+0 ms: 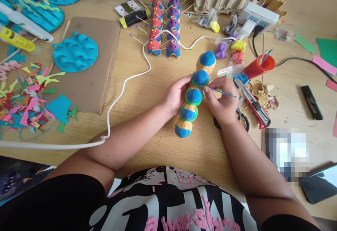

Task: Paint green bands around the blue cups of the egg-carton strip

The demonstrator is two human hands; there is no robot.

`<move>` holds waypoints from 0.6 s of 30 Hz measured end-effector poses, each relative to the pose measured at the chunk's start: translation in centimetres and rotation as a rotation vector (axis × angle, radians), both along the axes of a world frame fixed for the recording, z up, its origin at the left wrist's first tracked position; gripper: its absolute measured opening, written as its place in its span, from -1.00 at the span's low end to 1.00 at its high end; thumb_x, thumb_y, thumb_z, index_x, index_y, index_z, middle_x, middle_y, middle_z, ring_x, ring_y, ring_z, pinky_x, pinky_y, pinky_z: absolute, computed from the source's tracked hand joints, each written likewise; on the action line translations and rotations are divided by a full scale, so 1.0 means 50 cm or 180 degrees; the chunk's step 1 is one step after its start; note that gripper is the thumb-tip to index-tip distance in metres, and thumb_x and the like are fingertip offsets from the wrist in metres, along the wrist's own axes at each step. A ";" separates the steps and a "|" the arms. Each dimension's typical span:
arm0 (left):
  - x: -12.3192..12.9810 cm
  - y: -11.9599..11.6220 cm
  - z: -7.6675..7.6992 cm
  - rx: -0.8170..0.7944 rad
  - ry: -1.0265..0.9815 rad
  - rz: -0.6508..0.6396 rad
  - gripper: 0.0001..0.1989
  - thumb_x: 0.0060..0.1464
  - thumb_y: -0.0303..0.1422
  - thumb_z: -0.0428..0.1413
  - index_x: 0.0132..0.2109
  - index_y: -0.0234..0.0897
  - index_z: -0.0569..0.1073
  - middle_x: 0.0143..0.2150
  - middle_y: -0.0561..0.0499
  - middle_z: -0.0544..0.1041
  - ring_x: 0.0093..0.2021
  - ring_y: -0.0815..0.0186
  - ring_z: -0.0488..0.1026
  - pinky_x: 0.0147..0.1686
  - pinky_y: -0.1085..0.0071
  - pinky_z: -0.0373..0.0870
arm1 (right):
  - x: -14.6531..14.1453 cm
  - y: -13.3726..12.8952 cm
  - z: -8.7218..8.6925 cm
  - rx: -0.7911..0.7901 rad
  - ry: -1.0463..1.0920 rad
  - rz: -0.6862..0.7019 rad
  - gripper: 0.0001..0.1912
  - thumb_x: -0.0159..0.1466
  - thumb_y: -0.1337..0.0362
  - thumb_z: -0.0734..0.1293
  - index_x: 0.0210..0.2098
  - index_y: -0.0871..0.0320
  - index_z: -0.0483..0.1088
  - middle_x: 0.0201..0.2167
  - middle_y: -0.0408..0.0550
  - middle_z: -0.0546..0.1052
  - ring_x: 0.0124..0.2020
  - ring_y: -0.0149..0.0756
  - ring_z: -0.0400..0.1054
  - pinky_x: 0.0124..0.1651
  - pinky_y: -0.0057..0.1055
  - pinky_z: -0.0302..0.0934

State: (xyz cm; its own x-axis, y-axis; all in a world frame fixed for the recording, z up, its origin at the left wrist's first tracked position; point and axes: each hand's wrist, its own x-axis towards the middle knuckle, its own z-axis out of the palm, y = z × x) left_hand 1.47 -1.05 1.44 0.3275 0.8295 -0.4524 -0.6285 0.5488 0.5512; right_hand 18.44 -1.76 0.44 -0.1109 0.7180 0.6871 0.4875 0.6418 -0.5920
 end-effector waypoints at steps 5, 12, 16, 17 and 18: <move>-0.002 -0.003 0.007 -0.0016 -0.0019 0.0006 -0.54 0.20 0.17 0.28 -0.17 -0.15 0.65 -0.41 -0.02 0.65 -0.32 0.14 0.67 -0.25 0.23 0.58 | 0.000 -0.001 0.000 -0.0030 0.0073 0.0024 -0.75 0.44 0.05 0.47 -0.30 0.00 0.46 -0.39 -0.14 0.50 -0.31 -0.23 0.42 -0.14 -0.13 0.35; -0.005 -0.002 0.008 -0.0046 -0.0110 -0.0012 -0.52 0.22 0.16 0.26 -0.15 -0.18 0.64 -0.42 -0.01 0.65 -0.36 0.18 0.66 -0.30 0.27 0.57 | 0.002 0.000 -0.003 -0.0118 -0.0092 -0.0097 -0.68 0.46 0.00 0.43 -0.36 0.00 0.42 -0.45 -0.13 0.46 -0.34 -0.20 0.38 -0.17 -0.11 0.32; -0.006 0.002 0.007 -0.0066 -0.0061 -0.0035 -0.54 0.21 0.16 0.27 -0.18 -0.15 0.64 -0.43 0.01 0.65 -0.37 0.18 0.65 -0.33 0.27 0.55 | 0.005 0.003 -0.006 -0.0024 -0.0151 -0.0038 -0.70 0.47 0.02 0.42 -0.35 0.00 0.45 -0.45 -0.13 0.46 -0.36 -0.21 0.36 -0.19 -0.14 0.30; -0.007 0.002 0.008 -0.0081 -0.0046 -0.0042 -0.54 0.20 0.17 0.28 -0.19 -0.14 0.63 -0.43 0.01 0.65 -0.37 0.18 0.65 -0.34 0.27 0.55 | 0.005 0.003 -0.006 -0.0015 -0.0192 -0.0039 -0.70 0.48 0.02 0.41 -0.34 0.00 0.46 -0.45 -0.12 0.46 -0.36 -0.21 0.36 -0.20 -0.14 0.30; -0.007 0.003 0.008 -0.0093 -0.0032 -0.0046 -0.54 0.20 0.18 0.28 -0.20 -0.14 0.63 -0.43 0.01 0.65 -0.38 0.18 0.65 -0.35 0.27 0.54 | 0.005 0.004 -0.007 -0.0012 -0.0235 -0.0055 -0.70 0.48 0.02 0.41 -0.34 0.00 0.46 -0.45 -0.12 0.46 -0.37 -0.22 0.36 -0.20 -0.14 0.30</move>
